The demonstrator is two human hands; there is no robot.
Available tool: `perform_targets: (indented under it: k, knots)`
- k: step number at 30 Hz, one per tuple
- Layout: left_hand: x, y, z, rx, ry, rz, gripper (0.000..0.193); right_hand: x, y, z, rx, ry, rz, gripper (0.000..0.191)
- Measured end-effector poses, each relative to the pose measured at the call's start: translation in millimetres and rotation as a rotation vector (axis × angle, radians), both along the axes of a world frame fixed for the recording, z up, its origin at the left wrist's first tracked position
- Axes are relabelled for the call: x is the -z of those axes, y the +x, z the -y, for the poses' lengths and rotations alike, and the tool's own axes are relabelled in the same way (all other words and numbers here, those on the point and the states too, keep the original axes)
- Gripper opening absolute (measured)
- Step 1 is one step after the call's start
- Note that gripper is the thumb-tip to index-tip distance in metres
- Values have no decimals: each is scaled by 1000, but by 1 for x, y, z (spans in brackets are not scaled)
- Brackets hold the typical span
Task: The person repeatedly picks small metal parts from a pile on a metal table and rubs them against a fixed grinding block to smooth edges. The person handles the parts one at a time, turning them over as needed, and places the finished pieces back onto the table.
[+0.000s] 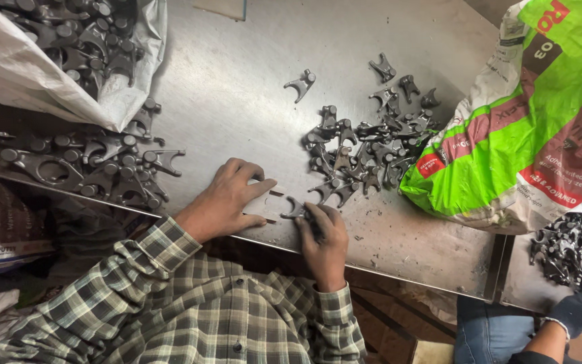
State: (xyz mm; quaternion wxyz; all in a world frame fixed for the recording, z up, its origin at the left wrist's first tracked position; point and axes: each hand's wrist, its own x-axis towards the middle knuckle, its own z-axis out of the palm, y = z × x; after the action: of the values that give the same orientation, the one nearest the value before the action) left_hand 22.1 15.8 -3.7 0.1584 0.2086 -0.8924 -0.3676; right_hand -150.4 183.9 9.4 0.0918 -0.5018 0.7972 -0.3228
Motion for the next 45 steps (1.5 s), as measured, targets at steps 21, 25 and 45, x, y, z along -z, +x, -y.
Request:
perform_targets:
  k: [21,25,45]
  knots:
    - [0,-1,-1,30,17,29,74,-9,-67,17,-227,42,-398,42]
    - [1,-2,-1,29,13,37,75,-16,-69,24,-257,118,-354,32]
    - [4,-3,-2,31,-11,59,77,3,-14,2,-144,30,7,32]
